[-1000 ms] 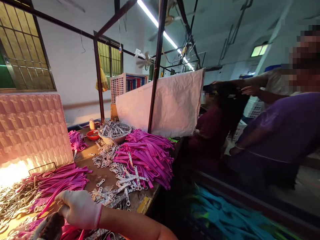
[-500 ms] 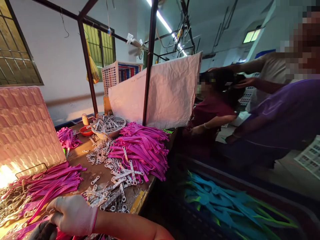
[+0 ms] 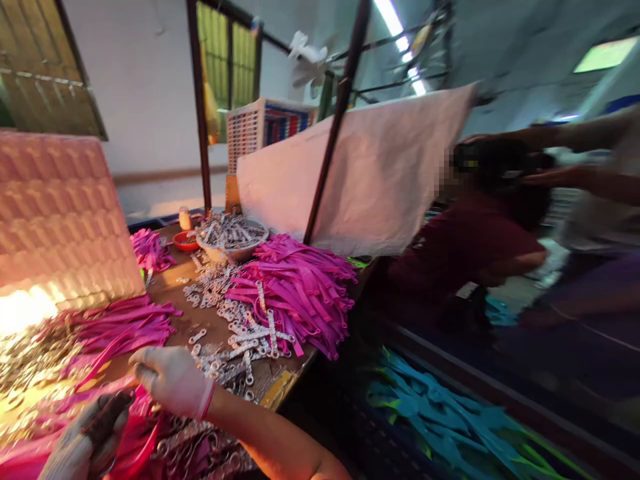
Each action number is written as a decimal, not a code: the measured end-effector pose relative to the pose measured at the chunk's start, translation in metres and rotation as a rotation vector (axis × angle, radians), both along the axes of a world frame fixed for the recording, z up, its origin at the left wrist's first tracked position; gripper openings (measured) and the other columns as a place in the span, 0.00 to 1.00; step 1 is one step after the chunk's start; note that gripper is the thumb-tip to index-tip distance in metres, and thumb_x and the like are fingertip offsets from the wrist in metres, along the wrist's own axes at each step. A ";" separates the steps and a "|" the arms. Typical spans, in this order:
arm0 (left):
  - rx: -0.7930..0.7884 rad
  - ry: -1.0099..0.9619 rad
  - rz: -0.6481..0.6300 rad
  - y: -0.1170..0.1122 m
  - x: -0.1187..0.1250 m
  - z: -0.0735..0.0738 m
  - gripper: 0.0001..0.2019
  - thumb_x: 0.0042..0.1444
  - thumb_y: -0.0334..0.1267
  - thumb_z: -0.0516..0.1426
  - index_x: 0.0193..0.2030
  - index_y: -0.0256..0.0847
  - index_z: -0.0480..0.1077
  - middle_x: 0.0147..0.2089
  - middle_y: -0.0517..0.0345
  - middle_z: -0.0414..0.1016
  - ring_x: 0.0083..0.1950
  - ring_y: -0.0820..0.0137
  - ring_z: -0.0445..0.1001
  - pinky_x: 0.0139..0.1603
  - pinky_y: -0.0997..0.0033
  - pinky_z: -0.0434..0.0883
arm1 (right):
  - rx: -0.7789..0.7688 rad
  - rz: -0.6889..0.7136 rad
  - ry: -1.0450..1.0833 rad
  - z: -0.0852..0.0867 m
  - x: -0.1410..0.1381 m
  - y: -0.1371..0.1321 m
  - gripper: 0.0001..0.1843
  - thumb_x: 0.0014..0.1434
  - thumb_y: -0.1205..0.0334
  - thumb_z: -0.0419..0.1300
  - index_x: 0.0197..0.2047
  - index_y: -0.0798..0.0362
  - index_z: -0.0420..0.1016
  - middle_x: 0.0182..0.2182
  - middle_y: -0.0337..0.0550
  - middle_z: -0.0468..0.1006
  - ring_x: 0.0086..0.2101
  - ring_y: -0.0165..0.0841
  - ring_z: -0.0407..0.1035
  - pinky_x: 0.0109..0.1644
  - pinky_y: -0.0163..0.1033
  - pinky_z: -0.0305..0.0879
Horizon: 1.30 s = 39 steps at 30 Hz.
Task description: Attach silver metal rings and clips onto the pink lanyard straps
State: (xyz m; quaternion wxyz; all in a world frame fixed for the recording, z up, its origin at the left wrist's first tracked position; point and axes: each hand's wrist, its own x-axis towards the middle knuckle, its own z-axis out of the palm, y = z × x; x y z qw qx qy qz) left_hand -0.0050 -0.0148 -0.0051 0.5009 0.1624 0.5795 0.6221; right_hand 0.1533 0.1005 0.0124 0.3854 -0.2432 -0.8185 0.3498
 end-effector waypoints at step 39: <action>0.074 0.253 -0.543 0.008 0.014 0.019 0.07 0.53 0.41 0.54 0.33 0.41 0.62 0.22 0.67 0.61 0.18 0.79 0.53 0.17 0.80 0.52 | 0.332 -0.024 -0.482 -0.013 0.019 -0.027 0.14 0.71 0.58 0.54 0.37 0.54 0.76 0.31 0.43 0.80 0.31 0.32 0.71 0.35 0.38 0.50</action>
